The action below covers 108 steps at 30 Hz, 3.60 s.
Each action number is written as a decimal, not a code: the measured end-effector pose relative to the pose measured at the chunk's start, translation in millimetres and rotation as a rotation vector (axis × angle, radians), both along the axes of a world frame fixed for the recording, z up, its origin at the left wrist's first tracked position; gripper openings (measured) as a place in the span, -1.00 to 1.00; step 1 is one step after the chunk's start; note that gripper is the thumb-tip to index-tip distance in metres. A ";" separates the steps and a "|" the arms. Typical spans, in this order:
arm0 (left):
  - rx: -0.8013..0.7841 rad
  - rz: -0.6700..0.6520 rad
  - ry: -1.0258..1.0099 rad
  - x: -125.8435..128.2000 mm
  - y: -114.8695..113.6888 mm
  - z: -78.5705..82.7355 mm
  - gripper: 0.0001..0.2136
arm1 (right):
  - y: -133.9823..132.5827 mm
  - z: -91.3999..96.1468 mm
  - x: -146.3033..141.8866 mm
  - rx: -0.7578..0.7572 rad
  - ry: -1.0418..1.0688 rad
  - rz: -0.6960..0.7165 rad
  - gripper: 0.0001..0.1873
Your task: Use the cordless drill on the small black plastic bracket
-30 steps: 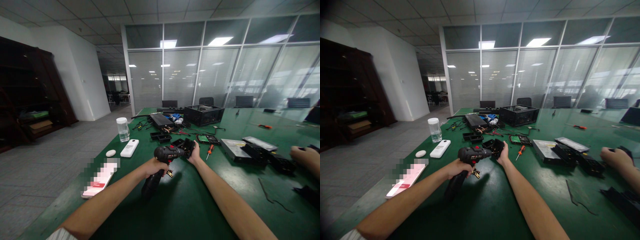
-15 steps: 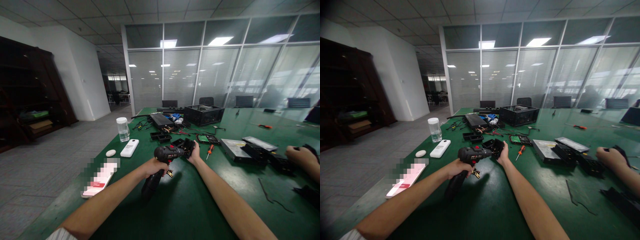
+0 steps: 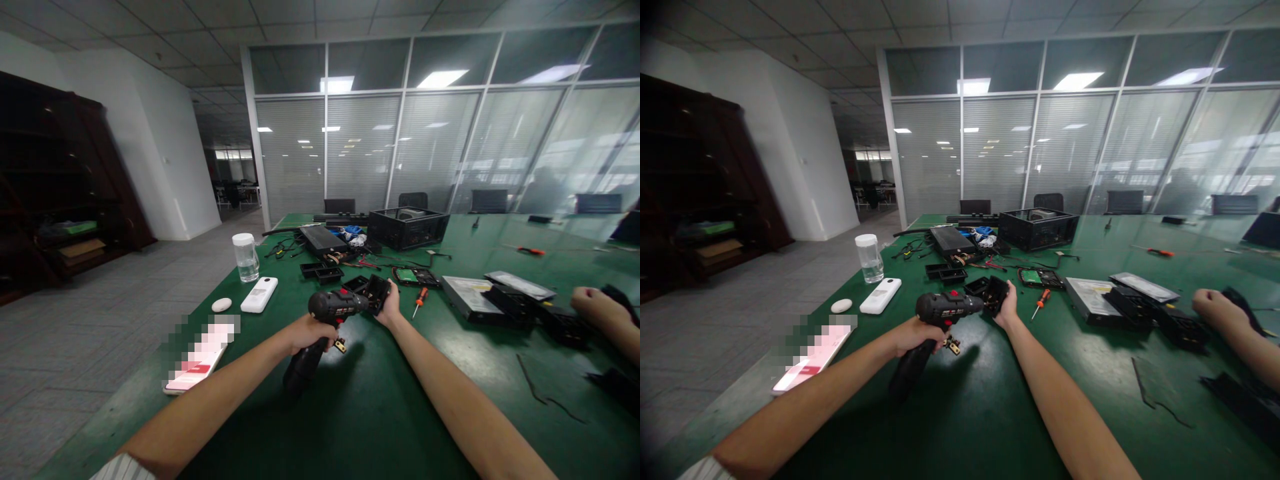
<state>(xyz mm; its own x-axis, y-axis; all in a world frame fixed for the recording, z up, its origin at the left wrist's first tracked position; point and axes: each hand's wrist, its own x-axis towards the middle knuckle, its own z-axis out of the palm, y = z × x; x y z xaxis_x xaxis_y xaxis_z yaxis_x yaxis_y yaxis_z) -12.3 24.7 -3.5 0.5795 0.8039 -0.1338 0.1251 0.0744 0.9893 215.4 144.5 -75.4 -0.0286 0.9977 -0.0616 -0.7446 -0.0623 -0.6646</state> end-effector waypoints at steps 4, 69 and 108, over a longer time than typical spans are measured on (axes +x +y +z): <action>0.000 0.000 0.004 -0.3 -0.2 0.3 -0.90 | -1.0 0.9 -0.5 0.004 -0.005 0.005 -0.53; 0.063 -0.037 0.022 -4.9 4.3 -12.5 -0.93 | 5.5 -7.3 0.6 0.002 0.051 0.001 -0.56; 0.047 -0.011 0.070 -0.3 -4.6 0.8 -0.94 | 6.3 -9.0 1.8 -0.003 0.023 0.011 -0.52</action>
<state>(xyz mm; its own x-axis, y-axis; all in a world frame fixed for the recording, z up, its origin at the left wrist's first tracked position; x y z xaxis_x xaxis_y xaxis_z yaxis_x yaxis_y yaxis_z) -12.6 20.1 -2.7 0.5785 0.8041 -0.1370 0.1951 0.0267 0.9804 217.2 150.8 -84.4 -0.0407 0.9971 -0.0637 -0.7586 -0.0723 -0.6475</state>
